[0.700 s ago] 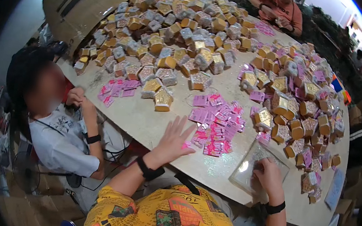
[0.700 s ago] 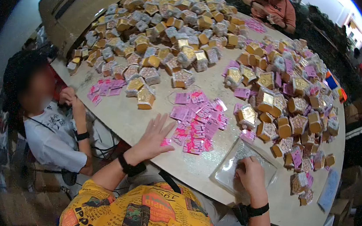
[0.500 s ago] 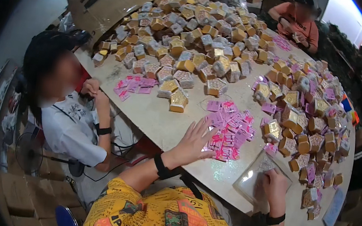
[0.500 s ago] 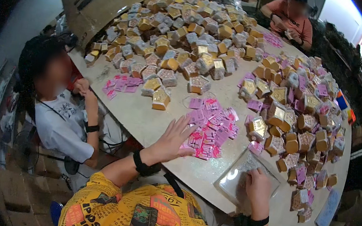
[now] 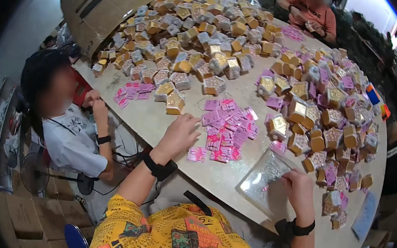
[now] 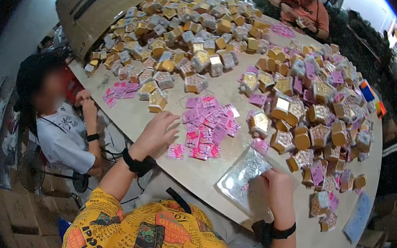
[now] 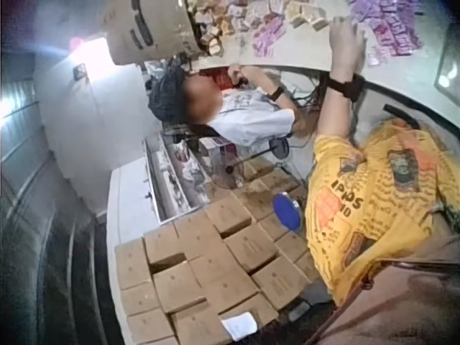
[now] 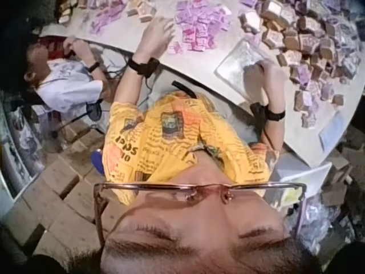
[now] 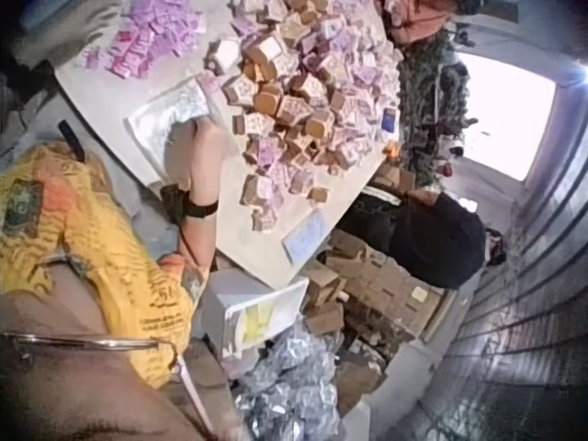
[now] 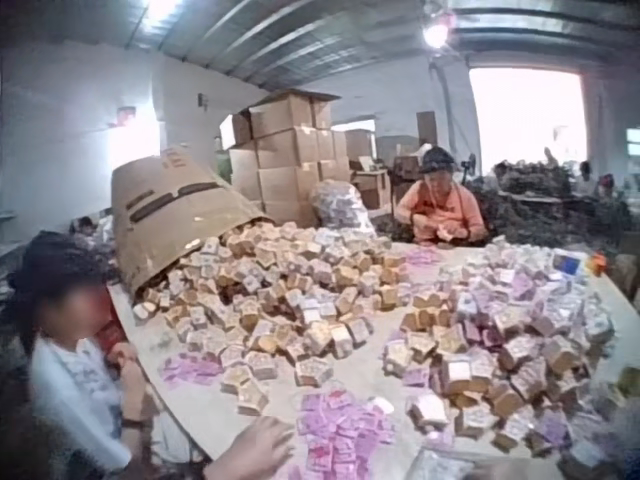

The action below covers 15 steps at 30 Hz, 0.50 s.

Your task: The person sits at a table and repeatedly picks up small, gold-wrapped items and pink labels. They place the items into clear plastic bags and attach the labels to the packaging. The person works continuously, moving items from a large pile on the table into finished packages.

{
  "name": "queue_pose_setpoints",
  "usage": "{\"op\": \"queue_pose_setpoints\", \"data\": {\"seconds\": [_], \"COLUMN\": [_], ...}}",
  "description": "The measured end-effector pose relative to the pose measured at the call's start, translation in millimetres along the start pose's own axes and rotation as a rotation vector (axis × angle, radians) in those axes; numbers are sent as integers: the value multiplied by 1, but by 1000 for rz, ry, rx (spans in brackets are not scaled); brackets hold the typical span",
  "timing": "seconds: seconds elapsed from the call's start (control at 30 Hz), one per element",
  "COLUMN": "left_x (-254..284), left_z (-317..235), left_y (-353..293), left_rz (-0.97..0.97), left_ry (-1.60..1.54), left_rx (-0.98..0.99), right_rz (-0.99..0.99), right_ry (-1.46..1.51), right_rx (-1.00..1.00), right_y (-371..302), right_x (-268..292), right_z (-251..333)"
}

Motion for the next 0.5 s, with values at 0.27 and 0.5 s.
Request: {"op": "queue_pose_setpoints", "data": {"seconds": [0.27, 0.5], "left_x": [-23, -36], "left_z": [-24, -34], "left_y": [46, 54], "left_rz": [117, 131], "left_ry": [104, -66], "left_rx": [-149, -298], "right_rz": [-203, -463], "right_ry": [396, 606], "right_rx": [-235, -305], "right_y": [-22, -41], "right_x": [1, -16], "right_z": [-13, -7]}}
Point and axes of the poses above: each hand's wrist, its own y-axis towards the middle knuckle, its own x-axis out of the back of the hand, z = x × y, the point moved 3 cm from there along y, towards the middle knuckle, and after that the axes turned 2 degrees about y, right-handed, at the moved point
